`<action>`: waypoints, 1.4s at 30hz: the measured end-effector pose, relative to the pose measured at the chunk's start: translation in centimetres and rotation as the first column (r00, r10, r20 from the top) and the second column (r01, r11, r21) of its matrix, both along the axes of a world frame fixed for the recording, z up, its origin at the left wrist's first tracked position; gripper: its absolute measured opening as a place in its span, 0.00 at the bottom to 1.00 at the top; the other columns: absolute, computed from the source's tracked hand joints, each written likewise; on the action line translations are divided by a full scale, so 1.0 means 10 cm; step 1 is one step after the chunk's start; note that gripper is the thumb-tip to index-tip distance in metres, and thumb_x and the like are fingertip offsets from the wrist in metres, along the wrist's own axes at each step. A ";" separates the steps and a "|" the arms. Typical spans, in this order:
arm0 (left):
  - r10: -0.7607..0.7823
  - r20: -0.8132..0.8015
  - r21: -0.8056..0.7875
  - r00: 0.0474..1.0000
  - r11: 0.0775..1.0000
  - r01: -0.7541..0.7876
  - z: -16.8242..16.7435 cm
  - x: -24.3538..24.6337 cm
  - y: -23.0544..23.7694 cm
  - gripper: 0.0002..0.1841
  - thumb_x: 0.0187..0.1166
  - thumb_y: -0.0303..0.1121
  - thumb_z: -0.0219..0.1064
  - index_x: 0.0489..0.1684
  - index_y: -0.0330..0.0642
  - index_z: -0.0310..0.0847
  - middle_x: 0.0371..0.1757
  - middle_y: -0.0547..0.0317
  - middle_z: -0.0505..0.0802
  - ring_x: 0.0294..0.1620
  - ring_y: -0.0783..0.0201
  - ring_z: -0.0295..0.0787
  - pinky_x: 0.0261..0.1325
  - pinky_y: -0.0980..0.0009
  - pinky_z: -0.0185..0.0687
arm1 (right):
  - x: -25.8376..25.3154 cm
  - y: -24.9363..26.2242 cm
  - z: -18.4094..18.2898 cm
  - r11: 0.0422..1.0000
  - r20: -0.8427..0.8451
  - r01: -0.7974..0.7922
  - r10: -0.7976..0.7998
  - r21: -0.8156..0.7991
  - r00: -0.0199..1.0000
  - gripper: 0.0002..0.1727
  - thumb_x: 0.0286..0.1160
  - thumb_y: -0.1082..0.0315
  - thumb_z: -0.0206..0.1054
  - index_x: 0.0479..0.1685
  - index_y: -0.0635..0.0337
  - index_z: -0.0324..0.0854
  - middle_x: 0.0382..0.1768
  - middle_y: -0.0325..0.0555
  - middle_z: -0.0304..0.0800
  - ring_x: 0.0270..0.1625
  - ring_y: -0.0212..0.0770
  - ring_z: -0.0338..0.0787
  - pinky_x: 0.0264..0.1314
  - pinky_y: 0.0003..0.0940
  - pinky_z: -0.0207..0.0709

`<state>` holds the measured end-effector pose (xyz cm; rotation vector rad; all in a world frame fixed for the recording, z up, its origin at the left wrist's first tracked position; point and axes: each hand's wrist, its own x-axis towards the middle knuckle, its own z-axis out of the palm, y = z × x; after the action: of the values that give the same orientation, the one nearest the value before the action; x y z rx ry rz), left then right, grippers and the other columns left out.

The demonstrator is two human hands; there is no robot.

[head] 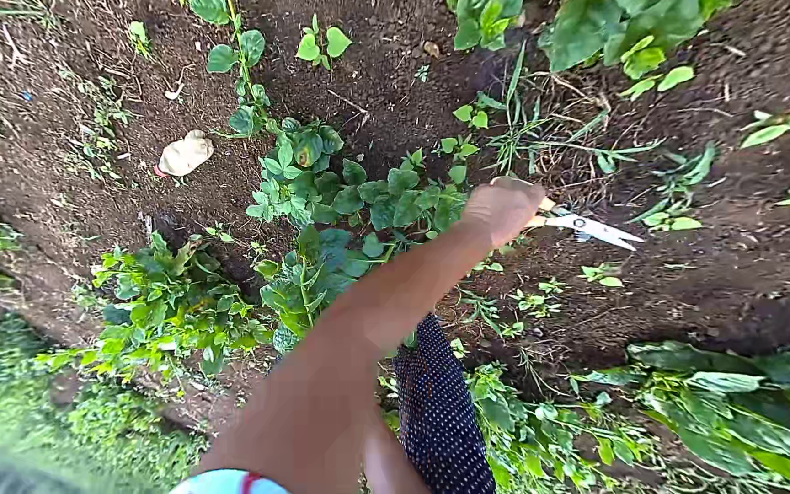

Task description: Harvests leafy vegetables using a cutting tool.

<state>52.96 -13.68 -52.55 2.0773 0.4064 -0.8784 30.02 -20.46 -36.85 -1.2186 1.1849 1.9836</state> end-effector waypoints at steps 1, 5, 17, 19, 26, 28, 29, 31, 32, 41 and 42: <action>-0.002 0.045 -0.029 0.999 1.000 0.003 0.17 -0.16 0.12 0.18 0.87 0.35 0.64 0.73 0.43 0.81 0.73 0.45 0.86 0.79 0.45 0.79 0.72 0.48 0.80 | -0.01 -0.02 -0.01 0.999 0.025 0.054 -0.053 -0.008 0.998 0.13 0.81 0.70 0.67 0.57 0.69 0.79 0.47 0.52 0.89 0.49 0.40 0.88 0.56 0.39 0.83; 0.116 0.267 -0.064 0.957 0.993 -0.102 1.05 -1.26 0.60 0.13 0.78 0.35 0.75 0.56 0.42 0.89 0.62 0.49 0.91 0.70 0.51 0.86 0.67 0.56 0.86 | -0.04 0.01 -0.09 0.980 0.064 0.183 -0.178 -0.084 0.982 0.11 0.83 0.67 0.66 0.55 0.66 0.80 0.40 0.50 0.89 0.41 0.41 0.89 0.45 0.40 0.86; 0.238 0.403 0.194 0.884 0.922 -0.336 1.73 -3.40 0.59 0.02 0.72 0.22 0.66 0.37 0.34 0.81 0.44 0.43 0.94 0.46 0.51 0.95 0.48 0.64 0.93 | -0.26 0.32 -0.25 0.838 0.070 0.531 -0.541 0.124 0.838 0.22 0.94 0.54 0.47 0.55 0.62 0.81 0.40 0.47 0.92 0.43 0.37 0.92 0.50 0.36 0.88; 0.188 0.417 0.196 0.889 0.937 -0.290 1.74 -3.45 0.54 0.02 0.73 0.23 0.67 0.38 0.35 0.82 0.43 0.44 0.94 0.45 0.50 0.95 0.46 0.63 0.93 | -0.29 0.30 -0.26 0.841 0.018 0.522 -0.529 0.140 0.848 0.22 0.94 0.56 0.49 0.44 0.61 0.84 0.33 0.44 0.92 0.37 0.34 0.92 0.44 0.32 0.88; 0.331 -0.234 0.091 0.914 0.944 -0.318 1.99 -2.97 1.14 0.20 0.77 0.30 0.71 0.62 0.27 0.81 0.62 0.36 0.90 0.63 0.42 0.91 0.65 0.48 0.87 | -0.31 0.41 -0.22 0.964 0.196 0.260 -0.245 -0.056 0.949 0.07 0.84 0.71 0.62 0.53 0.65 0.79 0.38 0.46 0.89 0.39 0.37 0.90 0.43 0.35 0.87; 0.272 -0.643 -0.044 0.716 0.920 -0.389 1.77 -2.66 1.61 0.25 0.85 0.36 0.66 0.77 0.31 0.72 0.64 0.36 0.88 0.63 0.42 0.88 0.68 0.42 0.80 | -0.33 0.41 -0.25 0.975 0.238 0.207 -0.181 -0.085 0.954 0.15 0.79 0.70 0.70 0.59 0.67 0.79 0.43 0.51 0.91 0.43 0.40 0.92 0.47 0.38 0.88; 0.221 -0.731 -0.087 0.646 0.908 -0.409 1.57 -2.59 1.76 0.23 0.87 0.37 0.64 0.73 0.30 0.73 0.59 0.35 0.89 0.57 0.42 0.88 0.63 0.42 0.81 | -0.34 0.40 -0.26 0.981 0.259 0.177 -0.152 -0.078 0.954 0.18 0.77 0.69 0.72 0.61 0.68 0.78 0.46 0.52 0.90 0.46 0.40 0.91 0.50 0.39 0.88; 0.151 -0.833 -0.118 0.532 0.891 -0.438 1.18 -2.54 1.94 0.23 0.93 0.44 0.57 0.64 0.29 0.79 0.51 0.38 0.92 0.49 0.48 0.91 0.56 0.47 0.85 | -0.36 0.38 -0.28 0.990 0.306 0.129 -0.106 -0.057 0.946 0.20 0.74 0.70 0.75 0.61 0.69 0.79 0.48 0.53 0.91 0.49 0.40 0.91 0.54 0.39 0.87; 0.120 -0.886 -0.115 0.448 0.879 -0.463 1.04 -2.49 2.01 0.26 0.94 0.49 0.52 0.64 0.30 0.79 0.51 0.41 0.92 0.48 0.51 0.90 0.56 0.50 0.83 | -0.36 0.37 -0.29 0.992 0.326 0.119 -0.099 -0.042 0.940 0.20 0.73 0.71 0.75 0.61 0.69 0.79 0.49 0.53 0.91 0.50 0.39 0.91 0.55 0.38 0.87; 0.166 -0.967 0.034 0.193 0.837 -0.546 0.73 -2.10 2.11 0.22 0.87 0.52 0.61 0.40 0.38 0.78 0.30 0.55 0.86 0.27 0.62 0.84 0.39 0.66 0.84 | -0.33 0.34 -0.26 0.992 0.331 0.122 -0.103 -0.037 0.938 0.19 0.73 0.72 0.75 0.60 0.68 0.79 0.50 0.51 0.90 0.51 0.37 0.90 0.56 0.35 0.86; 0.171 -0.967 0.040 0.188 0.832 -0.554 0.70 -2.09 2.08 0.23 0.87 0.53 0.61 0.39 0.38 0.78 0.29 0.56 0.85 0.26 0.63 0.84 0.37 0.68 0.83 | -0.33 0.34 -0.26 0.992 0.334 0.119 -0.100 -0.036 0.937 0.19 0.73 0.72 0.75 0.60 0.68 0.79 0.49 0.51 0.90 0.50 0.37 0.91 0.56 0.35 0.86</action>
<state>32.06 7.16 -45.56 0.7732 1.2632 -1.6884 26.76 -17.06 -39.42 -1.4160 1.1144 1.5953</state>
